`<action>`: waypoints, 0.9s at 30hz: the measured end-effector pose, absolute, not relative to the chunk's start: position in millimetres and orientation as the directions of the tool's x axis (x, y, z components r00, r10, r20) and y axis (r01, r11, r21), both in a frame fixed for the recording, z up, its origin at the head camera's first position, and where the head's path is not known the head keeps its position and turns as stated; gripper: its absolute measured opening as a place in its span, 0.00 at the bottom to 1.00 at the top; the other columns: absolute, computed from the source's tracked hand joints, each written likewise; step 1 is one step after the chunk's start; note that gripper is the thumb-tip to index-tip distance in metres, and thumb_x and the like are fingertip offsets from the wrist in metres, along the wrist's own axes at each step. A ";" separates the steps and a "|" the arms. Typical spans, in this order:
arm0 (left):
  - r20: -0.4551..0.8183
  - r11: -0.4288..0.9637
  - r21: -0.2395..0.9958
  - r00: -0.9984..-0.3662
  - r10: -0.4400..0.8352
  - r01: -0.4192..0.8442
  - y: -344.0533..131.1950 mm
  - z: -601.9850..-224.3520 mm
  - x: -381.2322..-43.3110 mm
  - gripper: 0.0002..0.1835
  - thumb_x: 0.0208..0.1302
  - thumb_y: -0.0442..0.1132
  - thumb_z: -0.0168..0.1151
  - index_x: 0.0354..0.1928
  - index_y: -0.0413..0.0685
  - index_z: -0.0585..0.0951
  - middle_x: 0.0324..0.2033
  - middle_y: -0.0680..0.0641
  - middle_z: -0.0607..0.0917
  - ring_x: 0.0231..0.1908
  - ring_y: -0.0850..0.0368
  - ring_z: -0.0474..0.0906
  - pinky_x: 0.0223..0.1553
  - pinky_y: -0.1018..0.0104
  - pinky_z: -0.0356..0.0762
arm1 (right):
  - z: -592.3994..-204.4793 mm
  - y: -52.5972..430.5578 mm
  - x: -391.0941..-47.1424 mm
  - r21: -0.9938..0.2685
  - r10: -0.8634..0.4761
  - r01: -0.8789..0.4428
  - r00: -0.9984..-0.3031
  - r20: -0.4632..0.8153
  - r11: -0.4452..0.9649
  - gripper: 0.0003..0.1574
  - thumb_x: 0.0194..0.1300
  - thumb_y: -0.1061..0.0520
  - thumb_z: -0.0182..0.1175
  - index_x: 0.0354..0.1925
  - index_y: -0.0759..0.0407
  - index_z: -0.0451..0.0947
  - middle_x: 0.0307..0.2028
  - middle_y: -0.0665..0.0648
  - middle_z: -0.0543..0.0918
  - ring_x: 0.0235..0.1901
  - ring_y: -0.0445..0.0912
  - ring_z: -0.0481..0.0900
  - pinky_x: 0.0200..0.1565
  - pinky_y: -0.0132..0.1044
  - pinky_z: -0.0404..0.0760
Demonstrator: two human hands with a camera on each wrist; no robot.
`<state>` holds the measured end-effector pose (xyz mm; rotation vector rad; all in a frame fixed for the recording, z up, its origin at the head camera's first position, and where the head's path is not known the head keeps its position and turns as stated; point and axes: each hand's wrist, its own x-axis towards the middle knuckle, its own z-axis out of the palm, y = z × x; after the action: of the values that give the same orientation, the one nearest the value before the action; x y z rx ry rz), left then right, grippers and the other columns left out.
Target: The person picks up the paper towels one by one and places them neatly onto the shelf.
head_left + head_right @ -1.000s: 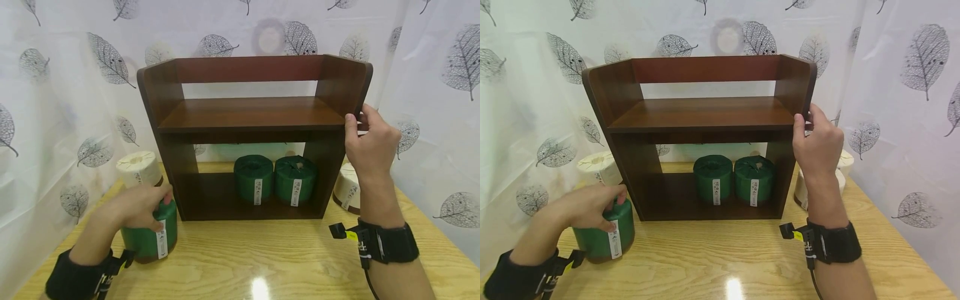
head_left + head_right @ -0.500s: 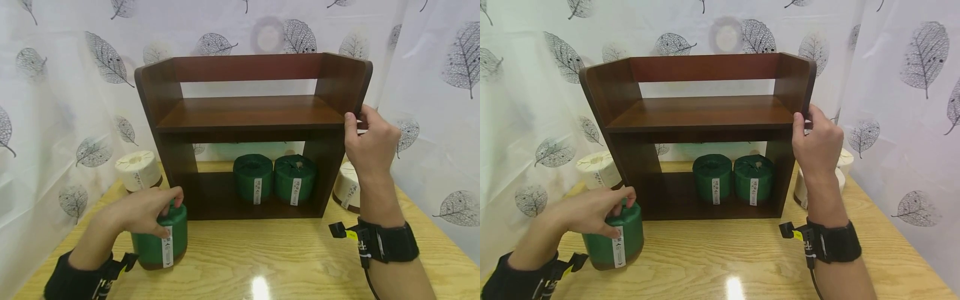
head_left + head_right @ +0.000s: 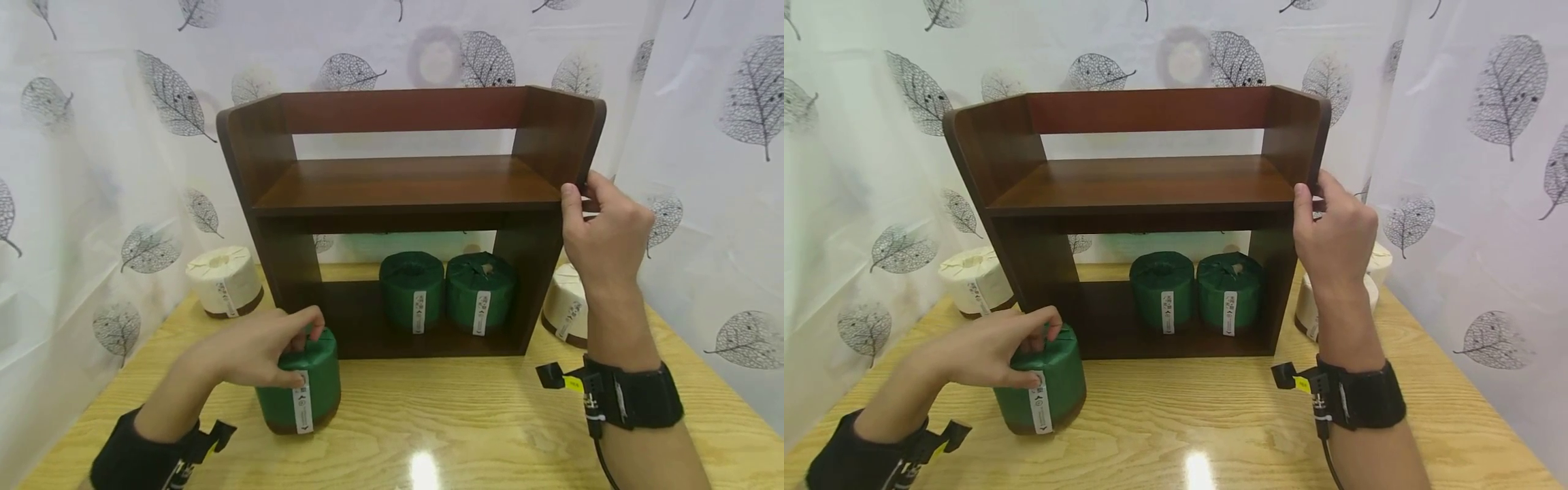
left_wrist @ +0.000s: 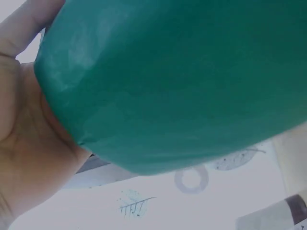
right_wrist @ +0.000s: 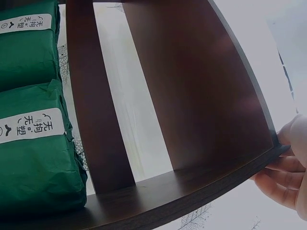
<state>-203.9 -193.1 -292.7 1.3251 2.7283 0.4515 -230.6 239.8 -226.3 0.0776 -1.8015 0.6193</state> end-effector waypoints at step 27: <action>0.296 0.482 0.182 -0.515 0.804 0.857 -176.2 -303.1 -206.9 0.24 0.42 0.48 0.71 0.31 0.60 0.62 0.19 0.61 0.61 0.21 0.68 0.60 0.21 0.71 0.60 | -226.9 241.3 -231.5 -0.362 0.249 -0.362 -0.324 0.913 0.859 0.19 0.62 0.46 0.52 0.38 0.57 0.81 0.33 0.56 0.85 0.30 0.48 0.82 0.31 0.12 0.63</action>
<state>-206.9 -176.2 -303.1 1.6124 2.8478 0.5136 -231.5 241.3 -226.9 0.0864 -1.7993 0.6153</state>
